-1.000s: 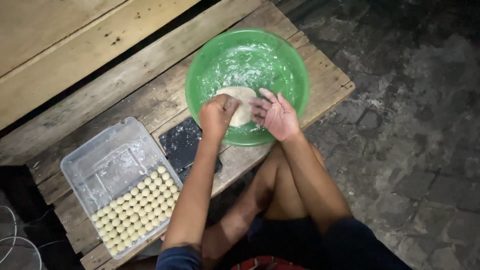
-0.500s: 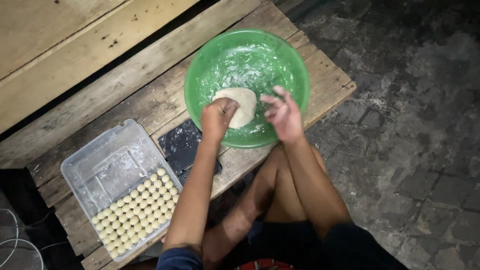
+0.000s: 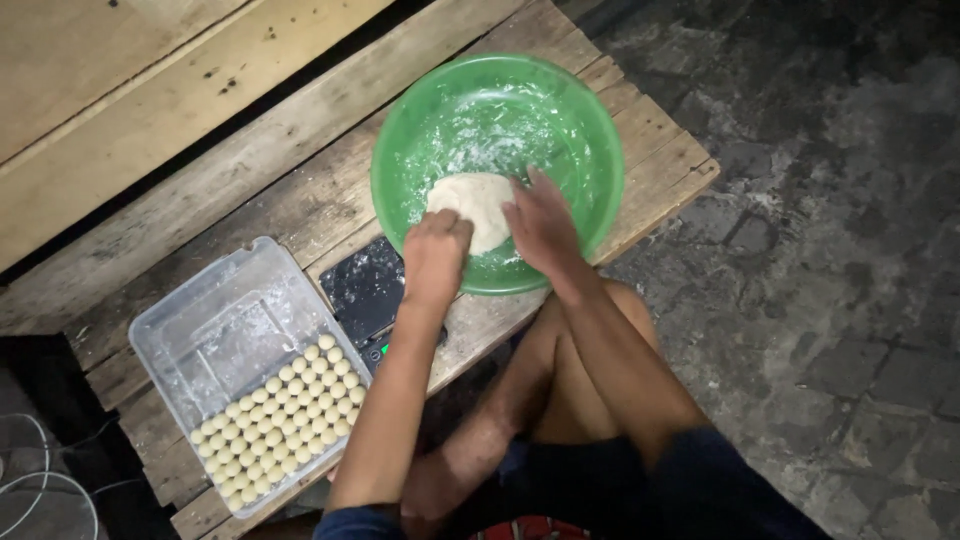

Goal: Kneading a lump of dough in a green plastic bowl on a wooden surface.

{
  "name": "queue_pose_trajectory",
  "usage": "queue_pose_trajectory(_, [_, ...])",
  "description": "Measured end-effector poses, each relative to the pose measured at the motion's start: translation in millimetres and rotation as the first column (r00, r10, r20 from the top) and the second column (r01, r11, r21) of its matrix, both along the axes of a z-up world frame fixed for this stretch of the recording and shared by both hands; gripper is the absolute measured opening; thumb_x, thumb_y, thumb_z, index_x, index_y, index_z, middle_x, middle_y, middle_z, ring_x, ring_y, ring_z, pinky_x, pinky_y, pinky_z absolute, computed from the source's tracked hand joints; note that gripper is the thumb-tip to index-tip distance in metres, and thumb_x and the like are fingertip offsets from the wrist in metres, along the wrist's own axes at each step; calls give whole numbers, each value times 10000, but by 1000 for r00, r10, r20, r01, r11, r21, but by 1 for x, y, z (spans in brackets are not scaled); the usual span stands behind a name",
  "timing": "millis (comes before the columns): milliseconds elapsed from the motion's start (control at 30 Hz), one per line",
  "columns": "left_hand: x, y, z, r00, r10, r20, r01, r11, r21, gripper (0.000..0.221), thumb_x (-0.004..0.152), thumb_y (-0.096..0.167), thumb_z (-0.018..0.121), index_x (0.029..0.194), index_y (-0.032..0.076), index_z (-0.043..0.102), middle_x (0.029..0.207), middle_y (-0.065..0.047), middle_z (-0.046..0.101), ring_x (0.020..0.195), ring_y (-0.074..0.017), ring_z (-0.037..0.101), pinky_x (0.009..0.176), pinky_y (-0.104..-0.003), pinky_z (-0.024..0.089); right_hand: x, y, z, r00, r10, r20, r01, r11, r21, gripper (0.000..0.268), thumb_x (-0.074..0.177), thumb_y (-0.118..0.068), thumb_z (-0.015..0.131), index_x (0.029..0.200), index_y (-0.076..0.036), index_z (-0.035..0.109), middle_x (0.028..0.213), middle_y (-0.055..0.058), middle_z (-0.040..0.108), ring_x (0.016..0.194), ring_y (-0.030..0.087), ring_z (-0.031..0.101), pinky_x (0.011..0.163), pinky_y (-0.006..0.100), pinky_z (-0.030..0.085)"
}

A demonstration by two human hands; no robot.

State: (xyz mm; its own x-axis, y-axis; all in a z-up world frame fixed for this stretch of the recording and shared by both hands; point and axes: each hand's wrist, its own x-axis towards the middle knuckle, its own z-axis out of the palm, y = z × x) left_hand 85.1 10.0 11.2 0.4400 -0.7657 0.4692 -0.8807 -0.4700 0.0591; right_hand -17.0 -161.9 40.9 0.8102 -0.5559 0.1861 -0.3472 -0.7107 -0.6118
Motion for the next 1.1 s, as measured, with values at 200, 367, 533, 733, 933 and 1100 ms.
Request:
queue_pose_trajectory(200, [-12, 13, 21, 967, 118, -227, -163, 968, -191, 190, 932, 349, 717, 781, 241, 677, 703, 35, 561, 746, -200, 656, 698, -321, 541, 25, -2, -32, 940, 168, -296, -243, 941, -237, 471, 1047, -430, 502, 1476, -252, 582, 1553, 187, 473, 1465, 407, 417, 1137, 620, 352])
queue_pose_trajectory(367, [-15, 7, 44, 803, 157, -575, -305, 937, -170, 124, 971, 341, 706, 939, 239, 768, 842, -9, 688, 880, -278, 707, 800, -408, 574, 20, -23, -39, 813, 219, 539, -77, 959, -273, 67, 945, -65, 699, 967, -80, 761, 1379, 151, 662, 1278, 328, 613, 1064, 419, 473])
queue_pose_trajectory(533, [-5, -14, 45, 756, -7, -654, -242, 926, -289, 153, 953, 352, 724, 958, 209, 780, 916, -44, 685, 976, -329, 666, 911, -462, 553, -12, 18, 16, 894, -49, 446, -128, 925, 358, 191, 1056, -187, 581, 1009, -101, 745, 1105, 96, 715, 1090, 231, 630, 1000, 423, 487])
queue_pose_trajectory(733, [-26, -18, 62, 846, -114, -521, -69, 945, -320, 197, 960, 341, 722, 867, 175, 773, 858, -45, 657, 913, -315, 646, 850, -439, 550, -20, 25, -1, 964, -161, 212, -157, 299, 941, 231, 1055, -279, 579, 1015, -108, 729, 901, 28, 749, 741, 123, 726, 628, 265, 587])
queue_pose_trajectory(933, [-29, -3, 43, 871, -69, -486, -57, 969, -239, 118, 951, 295, 713, 896, 214, 780, 831, -31, 677, 874, -308, 681, 807, -433, 567, -16, 26, 14, 949, -251, 189, -137, 213, 967, 101, 955, -207, 726, 918, -122, 687, 784, 37, 729, 654, 143, 722, 551, 240, 535])
queue_pose_trajectory(1100, [-43, 42, 65, 775, 183, -605, -276, 959, -64, 226, 883, 415, 761, 809, 213, 691, 739, -39, 665, 823, -328, 702, 757, -479, 565, 1, -10, -15, 944, -107, 311, -171, 647, 743, 232, 1008, -228, 656, 814, -101, 652, 694, 70, 704, 577, 142, 703, 555, 255, 505])
